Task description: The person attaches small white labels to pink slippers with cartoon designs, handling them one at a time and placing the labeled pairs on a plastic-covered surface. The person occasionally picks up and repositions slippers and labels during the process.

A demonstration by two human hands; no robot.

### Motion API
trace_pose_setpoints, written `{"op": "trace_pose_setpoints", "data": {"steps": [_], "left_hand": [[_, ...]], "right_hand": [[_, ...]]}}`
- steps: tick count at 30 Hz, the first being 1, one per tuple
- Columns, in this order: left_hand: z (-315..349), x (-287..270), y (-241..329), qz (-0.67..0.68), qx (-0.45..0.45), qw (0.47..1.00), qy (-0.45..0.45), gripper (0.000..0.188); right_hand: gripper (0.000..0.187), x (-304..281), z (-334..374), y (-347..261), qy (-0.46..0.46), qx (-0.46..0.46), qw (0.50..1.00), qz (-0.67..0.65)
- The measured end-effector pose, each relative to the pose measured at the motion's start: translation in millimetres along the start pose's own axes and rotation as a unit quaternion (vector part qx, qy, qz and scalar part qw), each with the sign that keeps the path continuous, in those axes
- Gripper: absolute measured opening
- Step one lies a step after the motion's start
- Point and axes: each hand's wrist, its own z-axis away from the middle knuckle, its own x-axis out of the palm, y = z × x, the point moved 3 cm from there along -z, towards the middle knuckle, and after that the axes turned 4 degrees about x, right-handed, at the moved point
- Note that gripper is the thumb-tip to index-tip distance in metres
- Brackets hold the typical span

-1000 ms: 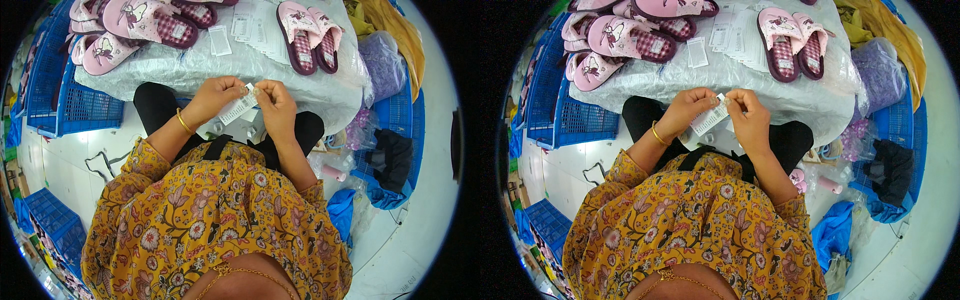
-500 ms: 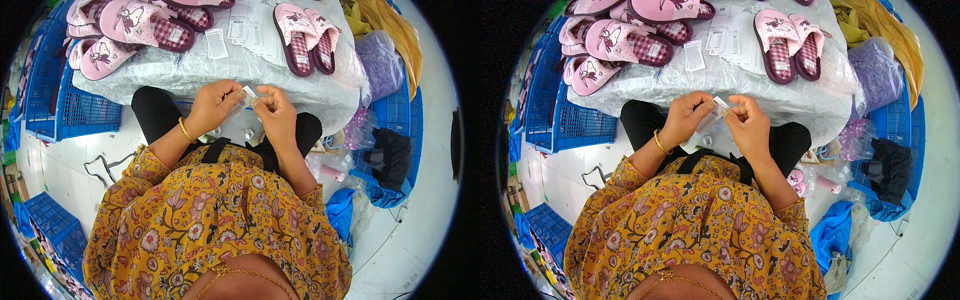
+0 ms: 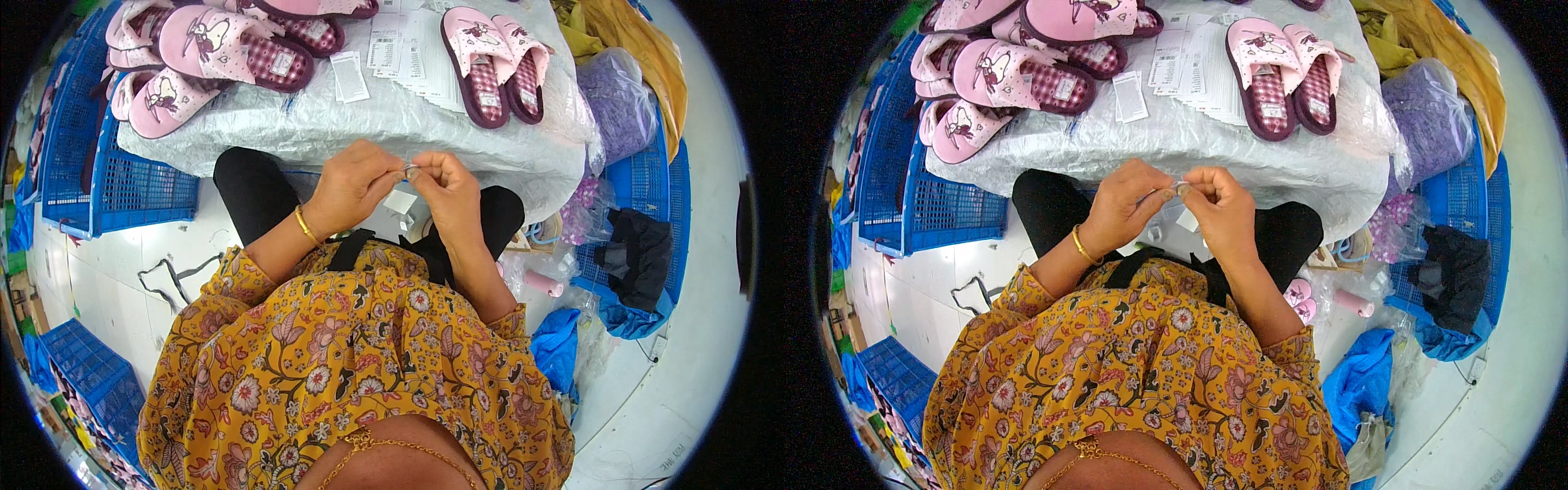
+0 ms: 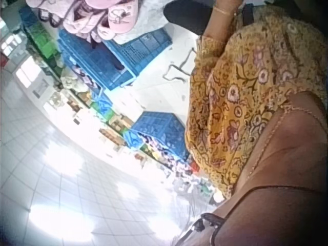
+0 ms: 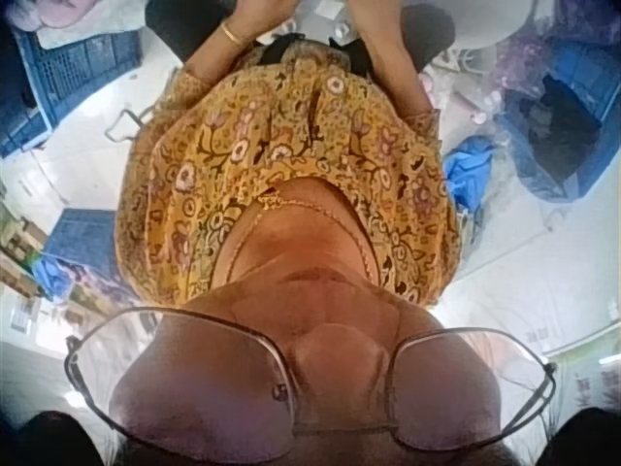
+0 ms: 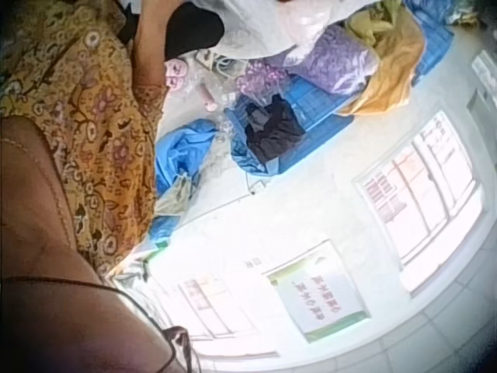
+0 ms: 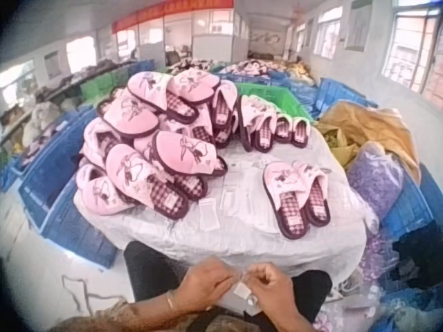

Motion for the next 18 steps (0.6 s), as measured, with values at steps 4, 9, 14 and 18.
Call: {"op": "trace_pose_setpoints", "data": {"steps": [4,9,14,18], "left_hand": [[3.0,0.1,-18.3,0.199,-0.213,0.951,-0.1,0.018],[0.8,2.9,-21.0,0.165,-0.221,0.948,-0.16,0.016],[-4.4,0.3,-15.3,0.061,-0.16,0.977,-0.128,0.014],[-16.3,-0.8,-2.5,0.052,-0.159,0.978,-0.128,0.016]], "right_hand": [[0.015,-4.5,6.2,1.6,-0.031,-0.01,0.995,0.095],[0.016,-1.2,9.5,3.6,-0.069,-0.002,0.996,0.059],[0.017,-7.3,8.6,-0.9,-0.112,-0.01,0.988,0.11],[0.015,-16.3,1.3,-4.3,-0.065,-0.157,0.97,0.172]]}}
